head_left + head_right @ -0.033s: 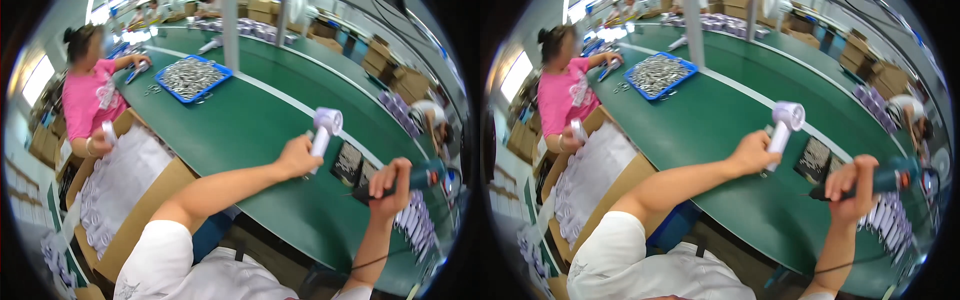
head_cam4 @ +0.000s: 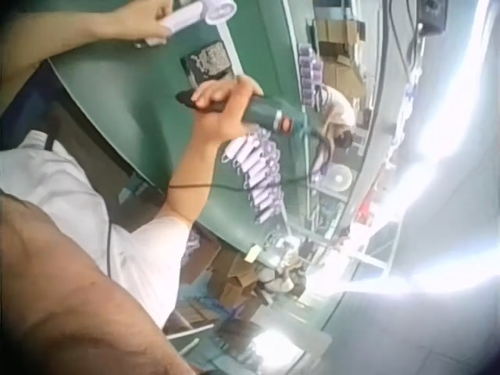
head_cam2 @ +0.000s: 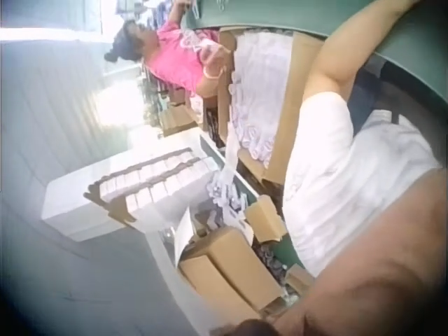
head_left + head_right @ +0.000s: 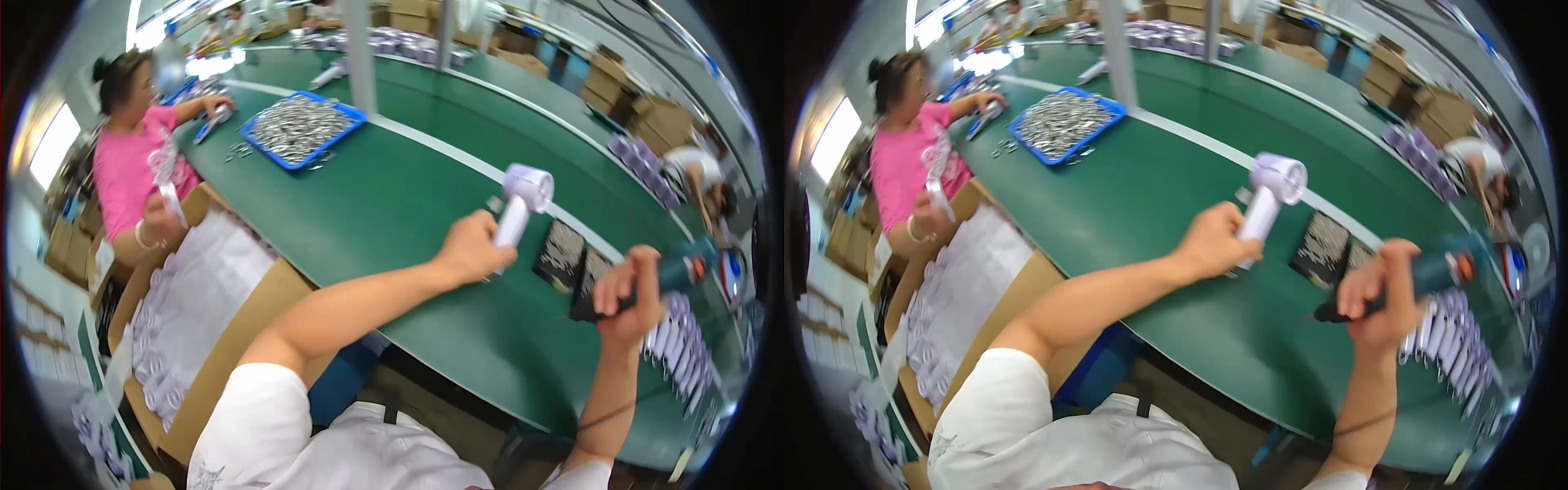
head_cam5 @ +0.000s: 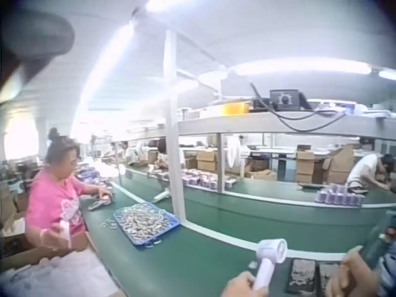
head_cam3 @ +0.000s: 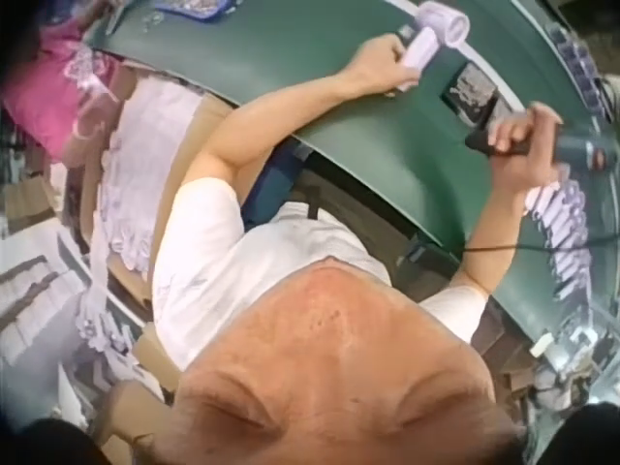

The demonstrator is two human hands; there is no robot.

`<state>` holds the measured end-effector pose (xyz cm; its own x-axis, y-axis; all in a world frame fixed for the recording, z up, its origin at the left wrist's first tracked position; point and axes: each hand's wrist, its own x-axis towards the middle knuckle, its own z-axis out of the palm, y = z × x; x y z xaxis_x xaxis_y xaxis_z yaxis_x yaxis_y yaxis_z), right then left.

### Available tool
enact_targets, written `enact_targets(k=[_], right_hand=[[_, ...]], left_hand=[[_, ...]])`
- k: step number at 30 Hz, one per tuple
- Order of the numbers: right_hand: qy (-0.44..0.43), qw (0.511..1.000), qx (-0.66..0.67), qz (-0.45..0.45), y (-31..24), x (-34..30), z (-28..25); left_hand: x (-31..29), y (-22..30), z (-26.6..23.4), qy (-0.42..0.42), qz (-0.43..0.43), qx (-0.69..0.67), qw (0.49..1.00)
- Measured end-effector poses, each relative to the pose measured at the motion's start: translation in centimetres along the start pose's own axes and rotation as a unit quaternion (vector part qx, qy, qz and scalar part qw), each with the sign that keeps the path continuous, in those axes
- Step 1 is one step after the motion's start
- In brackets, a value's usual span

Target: The person assembles handheld portable fans by installing internal components into fan casings, then securing the casings with screws using an electric screwdriver.

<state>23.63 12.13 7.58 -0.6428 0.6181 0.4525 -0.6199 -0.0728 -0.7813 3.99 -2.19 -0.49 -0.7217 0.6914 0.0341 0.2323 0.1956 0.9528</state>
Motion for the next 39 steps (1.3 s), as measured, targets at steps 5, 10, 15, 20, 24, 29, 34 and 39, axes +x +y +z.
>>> enact_targets(k=[5, 10, 15, 20, 24, 29, 34, 39], right_hand=[[0.109, 0.961, -0.117, 0.224, 0.0, -2.3, -0.8], [0.070, 0.917, -0.189, 0.343, 2.0, -3.5, -2.2], [0.022, 0.889, -0.255, 0.380, 3.0, -3.7, -2.5], [0.029, 0.886, -0.274, 0.373, 3.3, -4.0, -3.1], [0.029, 0.890, -0.278, 0.359, 3.6, -4.1, -3.7], [0.014, 0.886, -0.293, 0.359, 4.6, -3.7, -3.9], [0.011, 0.881, -0.290, 0.374, 4.3, -3.6, -4.5], [-0.014, 0.871, -0.330, 0.363, 3.1, -3.1, -4.3]], left_hand=[[-5.8, -2.1, -2.2, 0.079, 0.191, 0.117, 0.971], [-11.7, -3.9, -0.5, 0.070, 0.231, 0.188, 0.952], [-13.9, -2.5, 2.0, 0.062, 0.293, 0.251, 0.920], [-14.4, 0.2, 2.8, -0.022, 0.251, 0.223, 0.942], [-10.1, 0.5, 0.8, -0.036, 0.209, 0.158, 0.964], [0.1, 0.7, -0.4, -0.330, 0.180, -0.027, 0.926], [3.0, 0.1, 1.6, -0.443, 0.154, -0.005, 0.883], [4.1, -0.6, 1.9, -0.444, 0.134, -0.063, 0.884]])
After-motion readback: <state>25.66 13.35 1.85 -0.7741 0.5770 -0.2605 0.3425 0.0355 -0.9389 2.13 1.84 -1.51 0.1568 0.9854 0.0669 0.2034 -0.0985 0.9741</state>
